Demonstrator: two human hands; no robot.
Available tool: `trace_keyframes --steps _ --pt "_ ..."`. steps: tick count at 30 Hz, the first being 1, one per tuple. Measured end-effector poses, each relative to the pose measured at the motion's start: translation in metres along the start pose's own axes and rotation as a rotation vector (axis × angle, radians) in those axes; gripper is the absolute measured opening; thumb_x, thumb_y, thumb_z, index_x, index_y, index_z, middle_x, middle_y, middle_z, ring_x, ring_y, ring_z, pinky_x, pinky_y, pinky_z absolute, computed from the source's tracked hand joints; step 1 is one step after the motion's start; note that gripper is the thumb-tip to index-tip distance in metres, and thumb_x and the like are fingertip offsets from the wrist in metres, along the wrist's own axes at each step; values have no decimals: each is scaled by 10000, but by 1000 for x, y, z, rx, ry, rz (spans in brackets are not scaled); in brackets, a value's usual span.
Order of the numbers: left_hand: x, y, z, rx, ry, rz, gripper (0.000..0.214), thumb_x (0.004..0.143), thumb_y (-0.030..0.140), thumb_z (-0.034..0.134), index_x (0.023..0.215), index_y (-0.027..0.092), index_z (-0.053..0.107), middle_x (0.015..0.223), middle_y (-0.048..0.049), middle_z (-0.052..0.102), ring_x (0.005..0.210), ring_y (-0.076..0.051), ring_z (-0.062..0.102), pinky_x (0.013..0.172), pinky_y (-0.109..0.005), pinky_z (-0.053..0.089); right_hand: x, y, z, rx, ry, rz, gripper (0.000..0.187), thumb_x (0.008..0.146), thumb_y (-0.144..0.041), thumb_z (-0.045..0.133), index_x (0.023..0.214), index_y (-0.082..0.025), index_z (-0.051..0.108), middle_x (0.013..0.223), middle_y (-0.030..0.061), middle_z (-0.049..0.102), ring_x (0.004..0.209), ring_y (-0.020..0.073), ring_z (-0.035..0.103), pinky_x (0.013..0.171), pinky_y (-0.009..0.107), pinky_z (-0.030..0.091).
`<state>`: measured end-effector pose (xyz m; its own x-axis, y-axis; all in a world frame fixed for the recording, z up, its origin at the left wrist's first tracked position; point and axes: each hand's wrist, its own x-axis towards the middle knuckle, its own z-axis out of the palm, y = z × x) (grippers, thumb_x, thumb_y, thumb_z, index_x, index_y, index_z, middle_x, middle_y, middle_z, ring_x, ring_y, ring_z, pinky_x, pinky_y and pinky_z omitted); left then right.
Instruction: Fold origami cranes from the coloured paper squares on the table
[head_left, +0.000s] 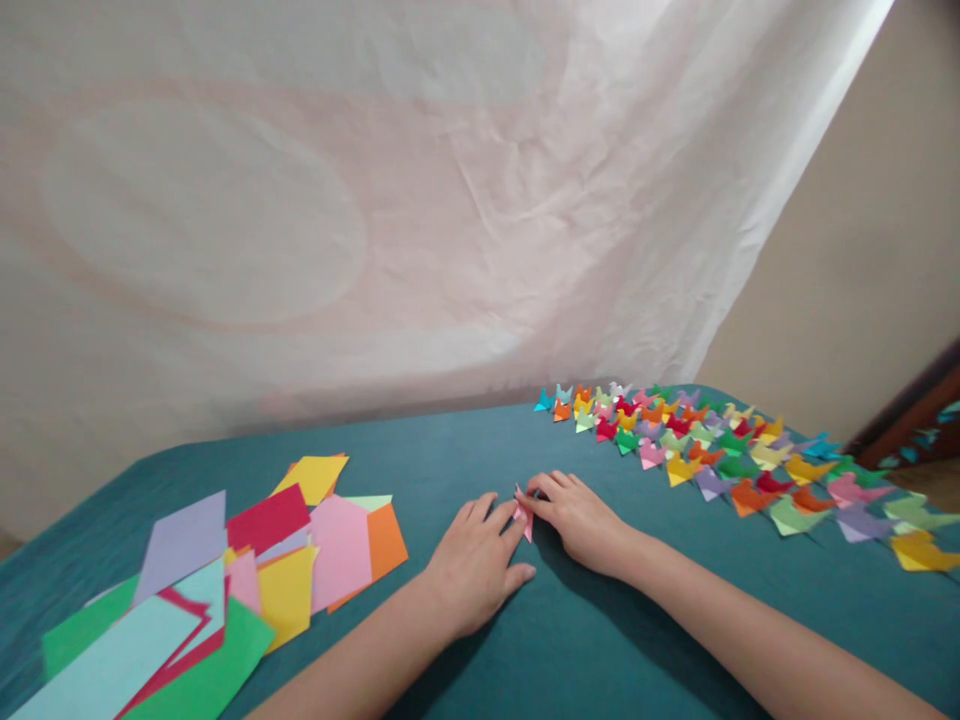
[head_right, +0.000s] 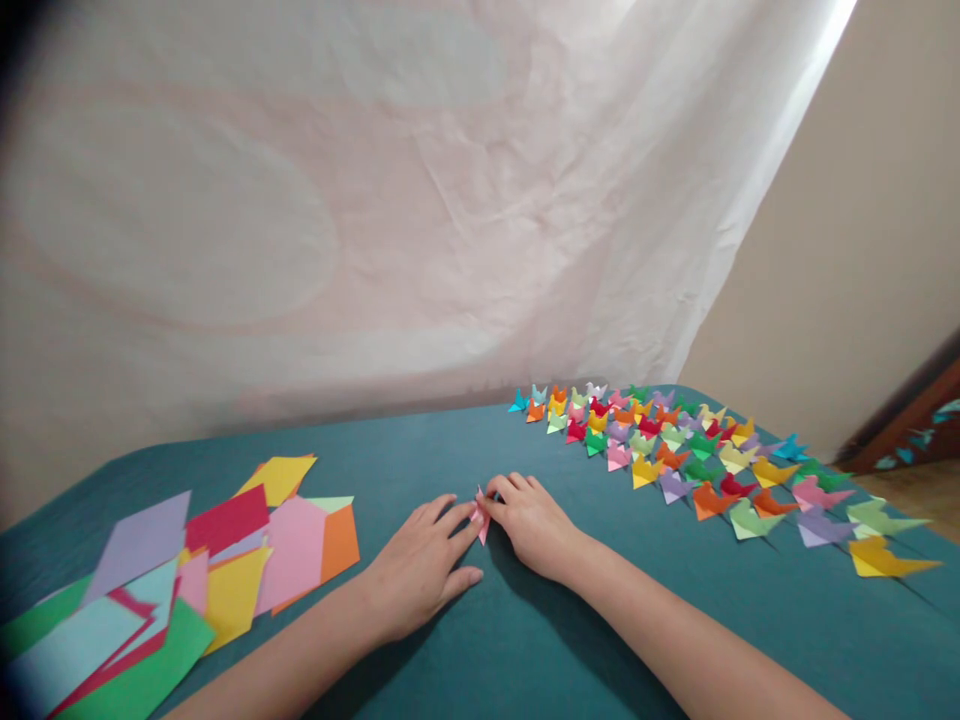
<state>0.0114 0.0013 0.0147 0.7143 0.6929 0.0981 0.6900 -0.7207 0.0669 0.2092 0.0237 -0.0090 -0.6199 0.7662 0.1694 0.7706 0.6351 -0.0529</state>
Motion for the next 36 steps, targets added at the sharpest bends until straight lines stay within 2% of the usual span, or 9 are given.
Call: trace_keyframes --steps 27,32,36 --pt "2 -1 4 -2 -24 4 508 855 445 491 1282 169 472 1312 -94 495 1187 -300 425 996 -446 334 6 -1 5 -49 47 33 403 878 -94 421 1253 -214 510 1101 95 533 971 229 454 767 342 372" --pt "2 -1 4 1 -12 3 503 854 445 495 1276 174 476 1307 -94 499 1184 -294 430 993 -435 338 3 2 11 41 135 46 394 864 -77 445 1214 -233 537 1081 76 553 947 206 462 776 330 366" --pt "1 1 0 -2 -1 15 502 849 438 510 1267 160 480 1295 -100 505 1165 -294 441 985 -436 348 -1 5 17 149 224 52 372 834 -32 438 1130 -203 585 1028 64 580 919 181 475 798 315 368"
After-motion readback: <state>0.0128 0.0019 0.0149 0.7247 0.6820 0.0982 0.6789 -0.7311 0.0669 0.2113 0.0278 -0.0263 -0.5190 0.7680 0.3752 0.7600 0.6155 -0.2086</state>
